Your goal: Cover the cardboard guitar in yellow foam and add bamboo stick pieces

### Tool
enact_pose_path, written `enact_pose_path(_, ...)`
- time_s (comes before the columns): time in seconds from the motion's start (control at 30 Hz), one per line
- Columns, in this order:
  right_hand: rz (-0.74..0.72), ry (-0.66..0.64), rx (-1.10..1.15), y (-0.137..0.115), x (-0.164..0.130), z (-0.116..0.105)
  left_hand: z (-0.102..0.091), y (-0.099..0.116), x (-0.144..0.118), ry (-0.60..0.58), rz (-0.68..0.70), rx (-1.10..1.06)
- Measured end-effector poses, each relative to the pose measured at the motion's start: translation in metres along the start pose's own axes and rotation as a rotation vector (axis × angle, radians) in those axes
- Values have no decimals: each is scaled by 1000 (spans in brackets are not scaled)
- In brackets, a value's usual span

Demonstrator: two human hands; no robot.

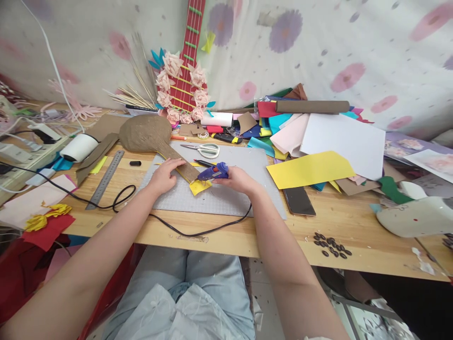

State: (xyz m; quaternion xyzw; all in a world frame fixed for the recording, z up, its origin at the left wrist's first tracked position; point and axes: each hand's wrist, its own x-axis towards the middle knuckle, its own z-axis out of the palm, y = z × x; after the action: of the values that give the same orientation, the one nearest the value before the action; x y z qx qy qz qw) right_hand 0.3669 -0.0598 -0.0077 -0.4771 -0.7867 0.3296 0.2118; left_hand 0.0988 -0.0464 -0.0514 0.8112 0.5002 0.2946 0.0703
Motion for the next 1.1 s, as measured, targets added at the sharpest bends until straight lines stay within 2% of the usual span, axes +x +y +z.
enact_pose_path(0.17, -23, -51, -73, -1, 2, 2, 1, -1, 0, 3, 3, 6)
enact_pose_path(0.47, -47, -63, -3, 3, 4, 6, 1, -1, 0, 6, 18, 9)
enact_pose_path(0.67, -45, -72, -115, 1, 5, 8, 1, -1, -1, 5, 21, 13)
enact_pose_path(0.9, -36, -62, -186, -6, 2, 5, 2, -2, -1, 15, 40, 5)
enact_pose_path(1.1, -12, -4, -117, 4, -2, -5, 1, 1, 0, 11, 23, 0)
